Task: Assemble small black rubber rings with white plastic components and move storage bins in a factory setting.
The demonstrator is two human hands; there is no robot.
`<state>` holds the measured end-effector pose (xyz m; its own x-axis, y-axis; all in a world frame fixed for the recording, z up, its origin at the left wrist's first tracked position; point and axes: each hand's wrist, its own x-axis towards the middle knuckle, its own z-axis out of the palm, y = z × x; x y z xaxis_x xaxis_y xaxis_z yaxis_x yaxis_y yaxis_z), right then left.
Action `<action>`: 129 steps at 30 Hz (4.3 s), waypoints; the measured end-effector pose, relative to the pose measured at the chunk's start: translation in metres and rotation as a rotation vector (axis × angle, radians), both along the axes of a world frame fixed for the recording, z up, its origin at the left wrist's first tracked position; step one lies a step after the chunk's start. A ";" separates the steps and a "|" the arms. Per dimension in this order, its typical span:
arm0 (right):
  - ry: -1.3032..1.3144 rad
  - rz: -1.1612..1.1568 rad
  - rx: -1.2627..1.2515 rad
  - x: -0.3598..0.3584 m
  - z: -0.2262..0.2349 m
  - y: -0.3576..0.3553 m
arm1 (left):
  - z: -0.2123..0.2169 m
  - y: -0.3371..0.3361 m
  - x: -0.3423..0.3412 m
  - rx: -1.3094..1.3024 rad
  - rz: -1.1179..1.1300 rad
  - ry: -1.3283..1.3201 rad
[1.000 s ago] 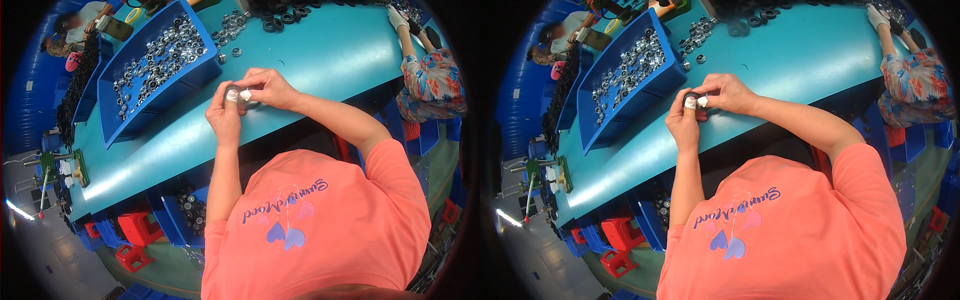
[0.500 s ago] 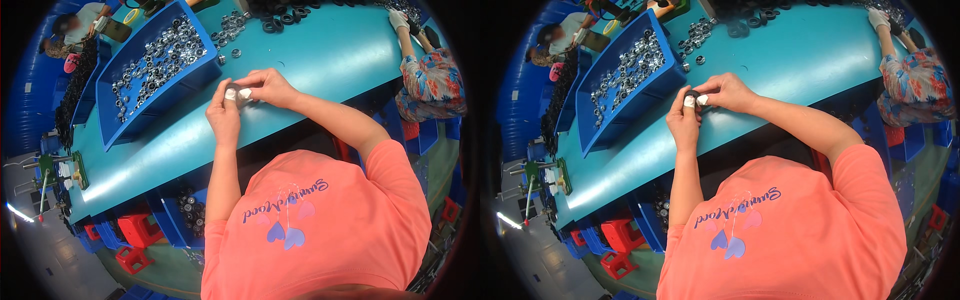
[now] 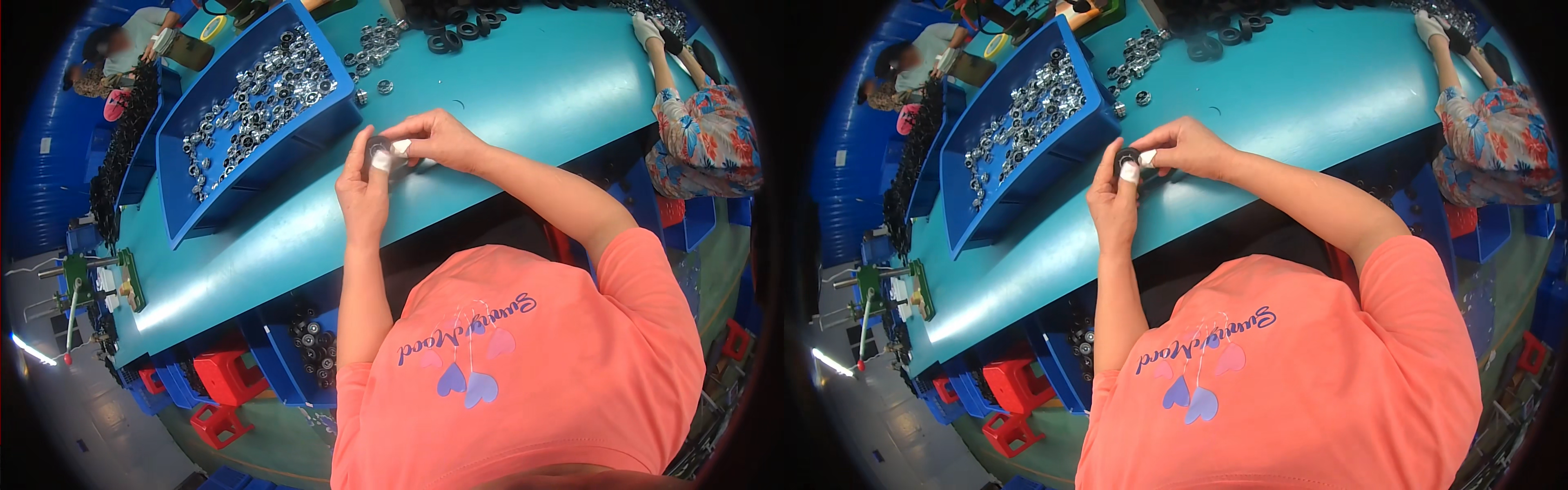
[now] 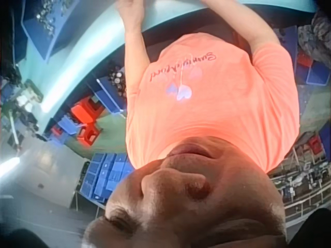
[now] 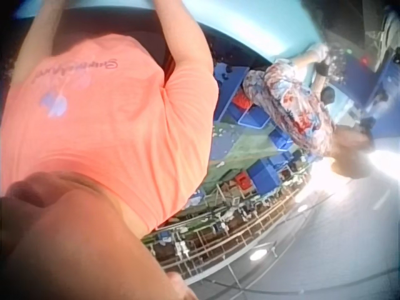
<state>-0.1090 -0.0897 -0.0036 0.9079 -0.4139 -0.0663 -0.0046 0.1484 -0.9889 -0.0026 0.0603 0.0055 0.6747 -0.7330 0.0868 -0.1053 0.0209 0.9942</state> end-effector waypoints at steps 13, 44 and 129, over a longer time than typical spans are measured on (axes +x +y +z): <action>0.026 0.034 0.069 0.002 0.002 -0.002 | -0.017 0.003 -0.007 0.044 -0.035 -0.337; -0.001 0.147 0.169 -0.006 0.014 -0.006 | -0.010 0.002 -0.014 -0.041 -0.074 0.064; 0.038 0.040 -0.086 0.001 0.027 -0.032 | -0.010 0.009 0.005 -0.468 -0.321 0.965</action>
<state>-0.1076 -0.1215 0.0230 0.9212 -0.3833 -0.0667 -0.0466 0.0614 -0.9970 0.0019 0.0697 -0.0048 0.3935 -0.9175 -0.0578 0.7835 0.3018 0.5432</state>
